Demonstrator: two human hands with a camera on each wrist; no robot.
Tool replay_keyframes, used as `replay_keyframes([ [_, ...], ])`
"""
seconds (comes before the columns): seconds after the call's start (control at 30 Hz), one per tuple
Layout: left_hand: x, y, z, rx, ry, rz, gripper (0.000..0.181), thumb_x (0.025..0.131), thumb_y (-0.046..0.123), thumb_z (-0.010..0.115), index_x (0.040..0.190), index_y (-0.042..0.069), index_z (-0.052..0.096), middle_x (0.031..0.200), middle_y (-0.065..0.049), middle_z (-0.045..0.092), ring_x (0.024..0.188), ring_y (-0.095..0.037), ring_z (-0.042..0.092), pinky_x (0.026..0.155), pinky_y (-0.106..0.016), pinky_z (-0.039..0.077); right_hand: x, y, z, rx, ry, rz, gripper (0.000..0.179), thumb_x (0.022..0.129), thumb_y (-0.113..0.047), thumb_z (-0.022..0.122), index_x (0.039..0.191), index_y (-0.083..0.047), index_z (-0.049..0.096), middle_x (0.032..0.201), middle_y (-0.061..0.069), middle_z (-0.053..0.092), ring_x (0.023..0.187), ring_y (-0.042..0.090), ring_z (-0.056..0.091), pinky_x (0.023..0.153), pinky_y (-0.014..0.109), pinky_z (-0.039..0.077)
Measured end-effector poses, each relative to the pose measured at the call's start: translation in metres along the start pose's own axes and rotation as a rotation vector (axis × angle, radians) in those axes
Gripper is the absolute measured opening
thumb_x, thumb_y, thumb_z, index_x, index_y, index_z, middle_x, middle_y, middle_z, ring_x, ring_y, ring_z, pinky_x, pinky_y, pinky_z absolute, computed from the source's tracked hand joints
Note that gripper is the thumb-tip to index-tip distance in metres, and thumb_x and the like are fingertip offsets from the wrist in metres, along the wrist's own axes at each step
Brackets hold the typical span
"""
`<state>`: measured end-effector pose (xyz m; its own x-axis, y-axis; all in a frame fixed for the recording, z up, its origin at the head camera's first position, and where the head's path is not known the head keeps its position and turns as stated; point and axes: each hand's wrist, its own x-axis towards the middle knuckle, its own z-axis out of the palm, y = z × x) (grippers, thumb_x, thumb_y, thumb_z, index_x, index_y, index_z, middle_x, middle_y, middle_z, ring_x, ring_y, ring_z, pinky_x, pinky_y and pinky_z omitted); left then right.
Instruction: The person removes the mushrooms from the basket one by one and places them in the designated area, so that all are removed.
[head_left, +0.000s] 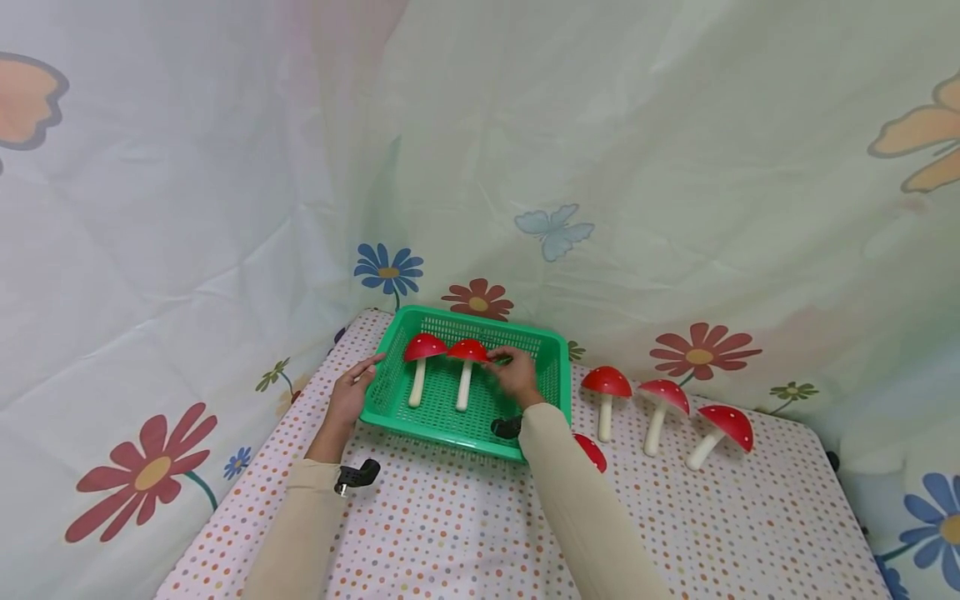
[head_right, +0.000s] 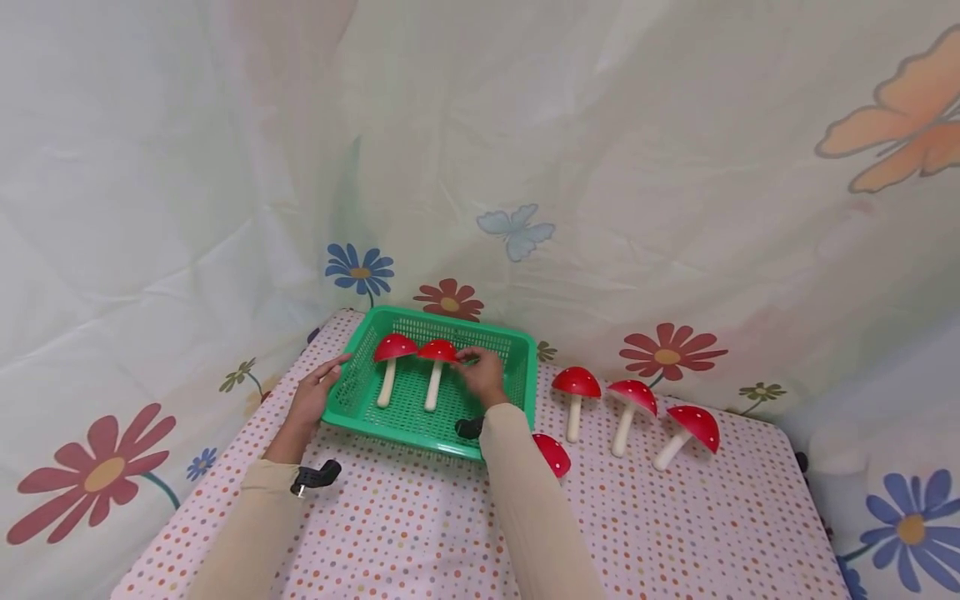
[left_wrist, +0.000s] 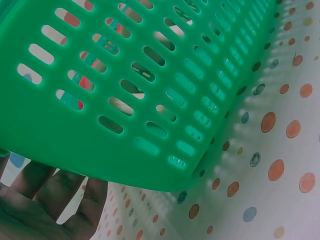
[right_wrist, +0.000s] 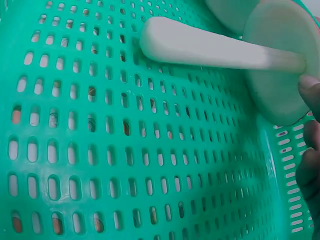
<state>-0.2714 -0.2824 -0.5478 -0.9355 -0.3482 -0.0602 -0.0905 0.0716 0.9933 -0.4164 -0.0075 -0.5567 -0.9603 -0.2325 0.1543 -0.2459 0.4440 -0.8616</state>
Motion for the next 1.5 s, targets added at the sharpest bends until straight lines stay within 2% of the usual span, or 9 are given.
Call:
replay_keyframes([
  [0.2, 0.001, 0.000, 0.003, 0.000, -0.002, -0.001, 0.039, 0.105, 0.033, 0.046, 0.141, 0.020, 0.055, 0.160, -0.003, 0.034, 0.150, -0.033, 0.024, 0.122, -0.056, 0.019, -0.001, 0.000, -0.006, -0.060, 0.049, -0.015, 0.010, 0.088, -0.017, 0.075, 0.094, -0.009, 0.078, 0.098, 0.010, 0.074, 0.085, 0.024, 0.065, 0.066, 0.032, 0.054],
  [0.43, 0.002, 0.001, 0.006, 0.014, -0.008, -0.004, 0.039, 0.105, 0.034, 0.046, 0.141, 0.021, 0.055, 0.160, -0.003, 0.034, 0.150, -0.032, 0.024, 0.121, -0.056, 0.019, -0.001, -0.008, -0.012, 0.018, 0.121, -0.008, 0.017, 0.092, -0.021, 0.071, 0.100, -0.007, 0.076, 0.099, 0.012, 0.074, 0.087, 0.025, 0.069, 0.068, 0.034, 0.058],
  [0.63, 0.002, 0.000, 0.006, 0.027, -0.006, -0.028, 0.038, 0.105, 0.034, 0.047, 0.140, 0.022, 0.056, 0.160, -0.003, 0.035, 0.149, -0.033, 0.026, 0.121, -0.056, 0.020, -0.006, -0.023, -0.020, 0.057, 0.214, -0.062, 0.017, 0.091, -0.020, 0.072, 0.097, -0.004, 0.075, 0.097, 0.015, 0.072, 0.085, 0.027, 0.068, 0.070, 0.037, 0.058],
  [0.8, 0.001, 0.001, 0.003, 0.021, 0.001, -0.043, 0.038, 0.105, 0.033, 0.047, 0.141, 0.022, 0.056, 0.160, -0.004, 0.033, 0.149, -0.034, 0.025, 0.121, -0.057, 0.019, -0.009, -0.041, -0.037, 0.077, 0.287, -0.114, 0.016, 0.090, -0.018, 0.074, 0.093, -0.002, 0.075, 0.094, 0.017, 0.071, 0.085, 0.030, 0.067, 0.068, 0.036, 0.056],
  [1.0, 0.000, 0.004, 0.003, 0.013, -0.001, -0.043, 0.039, 0.105, 0.033, 0.046, 0.142, 0.022, 0.055, 0.161, -0.002, 0.033, 0.150, -0.032, 0.023, 0.122, -0.056, 0.018, -0.019, -0.066, -0.078, 0.077, 0.353, -0.204, 0.016, 0.087, -0.016, 0.076, 0.091, -0.001, 0.075, 0.093, 0.017, 0.071, 0.087, 0.030, 0.066, 0.072, 0.030, 0.052],
  [1.17, 0.001, 0.005, 0.003, 0.020, -0.012, -0.040, 0.040, 0.105, 0.035, 0.047, 0.142, 0.023, 0.054, 0.161, -0.002, 0.032, 0.151, -0.032, 0.022, 0.122, -0.056, 0.018, -0.043, -0.067, -0.124, 0.096, 0.448, -0.301, 0.013, 0.086, -0.013, 0.077, 0.089, 0.000, 0.075, 0.089, 0.017, 0.071, 0.080, 0.009, 0.066, 0.070, 0.014, 0.052],
  [1.33, -0.001, 0.005, -0.004, 0.028, -0.007, -0.024, 0.040, 0.106, 0.032, 0.045, 0.143, 0.019, 0.053, 0.161, -0.006, 0.031, 0.151, -0.034, 0.021, 0.122, -0.056, 0.017, -0.081, -0.043, -0.164, 0.093, 0.520, -0.339, 0.010, 0.084, -0.003, 0.076, 0.089, 0.006, 0.073, 0.088, 0.022, 0.068, 0.076, -0.010, 0.062, 0.067, 0.007, 0.052],
  [1.5, -0.003, 0.005, -0.002, 0.006, -0.018, -0.004, 0.042, 0.106, 0.031, 0.046, 0.145, 0.016, 0.051, 0.161, -0.008, 0.032, 0.151, -0.033, 0.020, 0.123, -0.055, 0.016, -0.120, -0.005, -0.204, -0.010, 0.616, -0.277, 0.011, 0.082, 0.003, 0.076, 0.090, 0.008, 0.071, 0.090, 0.018, 0.070, 0.078, -0.015, 0.059, 0.067, 0.004, 0.049],
])
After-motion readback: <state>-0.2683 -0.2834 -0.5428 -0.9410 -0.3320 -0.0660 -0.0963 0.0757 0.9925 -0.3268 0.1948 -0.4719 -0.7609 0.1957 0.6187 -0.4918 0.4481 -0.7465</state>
